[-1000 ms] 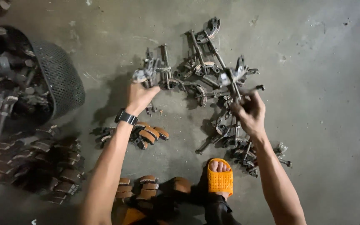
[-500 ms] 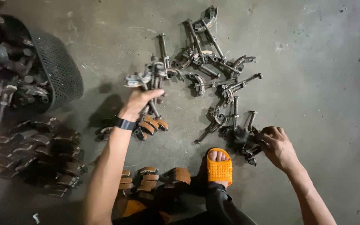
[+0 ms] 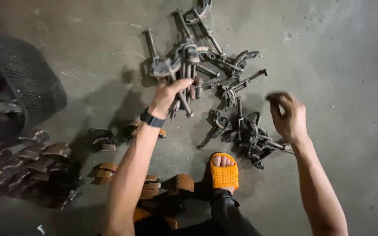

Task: The person empties a wire basket of metal parts onto the floor, then repeatedly picks up handfuls of the parts and places them back into the basket. The person also moves a stack of brake pads aside to access the parts.

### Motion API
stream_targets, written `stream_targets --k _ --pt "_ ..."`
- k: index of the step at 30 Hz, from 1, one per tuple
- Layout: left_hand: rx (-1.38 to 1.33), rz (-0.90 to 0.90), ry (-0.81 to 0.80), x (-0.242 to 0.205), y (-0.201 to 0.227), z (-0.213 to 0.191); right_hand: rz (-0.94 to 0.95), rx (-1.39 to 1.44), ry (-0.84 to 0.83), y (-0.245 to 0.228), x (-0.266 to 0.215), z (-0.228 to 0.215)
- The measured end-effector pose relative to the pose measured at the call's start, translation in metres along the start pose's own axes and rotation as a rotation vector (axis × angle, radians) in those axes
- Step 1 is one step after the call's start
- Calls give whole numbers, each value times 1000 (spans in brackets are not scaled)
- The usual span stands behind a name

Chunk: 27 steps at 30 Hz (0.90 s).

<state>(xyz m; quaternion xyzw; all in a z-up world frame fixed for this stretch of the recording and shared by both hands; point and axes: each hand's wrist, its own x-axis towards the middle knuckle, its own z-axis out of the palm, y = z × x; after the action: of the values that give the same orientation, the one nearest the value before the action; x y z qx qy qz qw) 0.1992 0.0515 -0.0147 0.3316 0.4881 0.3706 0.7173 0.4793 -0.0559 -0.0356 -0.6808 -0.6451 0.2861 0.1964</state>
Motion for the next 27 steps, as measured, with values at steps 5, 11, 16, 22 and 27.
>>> stream_targets --k 5,11,16,22,27 --pt "-413 -65 -17 -28 -34 -14 -435 23 281 -36 87 12" --pt "-430 -118 -149 -71 -65 -49 -372 -474 -1 -36 132 46" --pt "-452 -194 81 -96 -93 -57 -189 -538 -443 -24 138 62" --pt "-294 -208 -5 -113 -95 -56 -68 -814 -413 -48 133 30" --pt "-560 -218 -320 -111 -79 -45 230 -387 -648 -60 103 -12"
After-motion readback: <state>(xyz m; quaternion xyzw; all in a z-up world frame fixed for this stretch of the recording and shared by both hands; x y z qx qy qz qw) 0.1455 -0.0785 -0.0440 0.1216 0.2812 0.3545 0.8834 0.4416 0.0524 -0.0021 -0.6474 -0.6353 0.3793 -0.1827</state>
